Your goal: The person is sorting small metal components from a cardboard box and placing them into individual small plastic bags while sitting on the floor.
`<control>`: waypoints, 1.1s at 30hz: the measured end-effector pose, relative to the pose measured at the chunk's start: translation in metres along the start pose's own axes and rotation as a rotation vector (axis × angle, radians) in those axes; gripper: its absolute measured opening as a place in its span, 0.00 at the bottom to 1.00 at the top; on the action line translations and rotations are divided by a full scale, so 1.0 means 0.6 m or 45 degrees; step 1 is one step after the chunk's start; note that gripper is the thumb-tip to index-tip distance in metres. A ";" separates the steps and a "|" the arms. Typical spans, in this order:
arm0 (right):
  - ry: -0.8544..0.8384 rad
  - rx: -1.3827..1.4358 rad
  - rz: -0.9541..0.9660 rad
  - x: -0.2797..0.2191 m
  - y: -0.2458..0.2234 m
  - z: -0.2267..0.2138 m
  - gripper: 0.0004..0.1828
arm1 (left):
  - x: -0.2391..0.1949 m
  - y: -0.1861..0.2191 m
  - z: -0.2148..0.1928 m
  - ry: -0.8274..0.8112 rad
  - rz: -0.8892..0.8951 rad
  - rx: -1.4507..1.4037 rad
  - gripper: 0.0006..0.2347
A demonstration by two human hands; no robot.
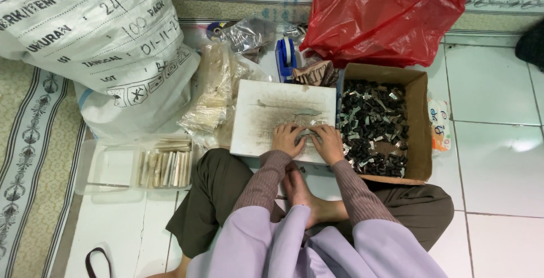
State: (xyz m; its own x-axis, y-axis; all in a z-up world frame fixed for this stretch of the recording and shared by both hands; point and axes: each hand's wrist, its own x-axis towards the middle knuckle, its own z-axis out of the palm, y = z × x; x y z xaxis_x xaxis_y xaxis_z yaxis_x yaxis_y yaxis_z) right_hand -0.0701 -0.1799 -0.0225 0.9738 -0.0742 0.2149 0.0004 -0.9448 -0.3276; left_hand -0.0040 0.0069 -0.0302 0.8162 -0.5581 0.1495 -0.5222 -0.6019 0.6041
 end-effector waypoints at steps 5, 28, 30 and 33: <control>-0.005 0.002 0.026 -0.002 0.011 0.018 0.13 | -0.002 -0.001 0.005 0.030 0.017 0.023 0.17; 0.083 0.010 0.002 -0.006 0.027 0.044 0.12 | -0.003 0.001 0.008 0.066 0.005 0.083 0.11; 0.105 0.033 -0.019 -0.003 0.026 0.043 0.13 | -0.003 -0.002 0.010 0.062 0.001 0.091 0.12; 0.138 0.032 -0.060 -0.002 0.025 0.043 0.18 | -0.004 0.001 0.008 0.066 -0.014 0.097 0.12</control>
